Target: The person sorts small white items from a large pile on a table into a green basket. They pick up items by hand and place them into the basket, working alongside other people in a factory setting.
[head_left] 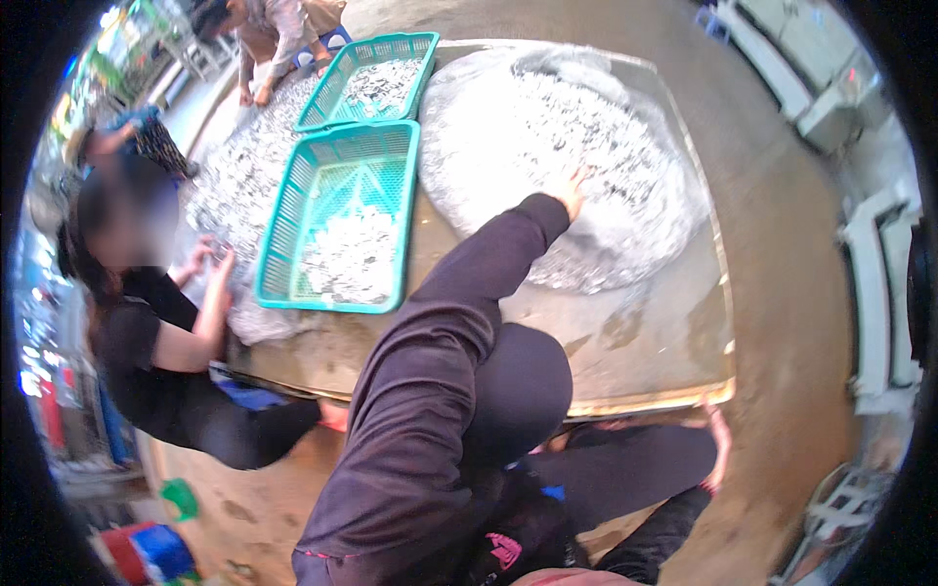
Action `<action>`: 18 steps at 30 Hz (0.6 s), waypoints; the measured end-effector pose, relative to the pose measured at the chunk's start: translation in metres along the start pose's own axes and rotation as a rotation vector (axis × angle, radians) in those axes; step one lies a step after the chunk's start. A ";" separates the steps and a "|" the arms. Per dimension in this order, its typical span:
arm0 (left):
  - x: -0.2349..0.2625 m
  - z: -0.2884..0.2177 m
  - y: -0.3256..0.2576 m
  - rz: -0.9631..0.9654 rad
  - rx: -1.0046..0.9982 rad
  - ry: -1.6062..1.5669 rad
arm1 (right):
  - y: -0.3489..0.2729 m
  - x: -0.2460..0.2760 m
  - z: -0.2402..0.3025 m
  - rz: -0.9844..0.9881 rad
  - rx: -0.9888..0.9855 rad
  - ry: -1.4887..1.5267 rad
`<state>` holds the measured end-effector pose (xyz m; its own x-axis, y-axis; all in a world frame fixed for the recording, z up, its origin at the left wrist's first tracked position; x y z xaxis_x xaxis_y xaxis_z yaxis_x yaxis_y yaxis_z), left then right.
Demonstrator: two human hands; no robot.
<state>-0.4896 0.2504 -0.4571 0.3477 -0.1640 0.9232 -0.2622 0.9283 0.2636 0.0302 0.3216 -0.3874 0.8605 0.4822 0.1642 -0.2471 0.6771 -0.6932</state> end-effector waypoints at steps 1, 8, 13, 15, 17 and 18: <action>-0.011 -0.003 -0.007 -0.010 0.038 0.007 | -0.006 0.009 0.004 0.010 0.189 -0.111; -0.007 -0.046 -0.140 0.383 -0.242 -0.503 | 0.002 0.035 0.046 0.292 0.202 -0.265; 0.034 -0.067 -0.226 0.569 -0.513 -0.585 | 0.044 -0.090 0.127 0.129 0.844 -0.747; 0.055 -0.070 -0.228 0.459 -0.557 -0.643 | 0.055 -0.185 0.137 0.232 1.241 -0.849; 0.069 -0.073 -0.227 0.448 -0.652 -0.609 | 0.064 -0.274 0.129 0.277 1.473 -0.948; 0.072 -0.073 -0.229 0.509 -0.695 -0.588 | 0.073 -0.313 0.121 0.301 1.440 -1.007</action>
<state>-0.3388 0.0504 -0.4713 -0.2012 0.3372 0.9197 0.3861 0.8902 -0.2420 -0.3114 0.2871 -0.4048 0.2746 0.4158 0.8670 -0.9610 0.1484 0.2332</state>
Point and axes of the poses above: each hand's wrist, its own y-axis towards the middle knuckle, its own x-axis out of the back of the hand, z = x × y, the point moved 5 cm from there along y, towards the middle knuckle, and after that the axes turned 3 degrees about -x, right-handed, at the moved point
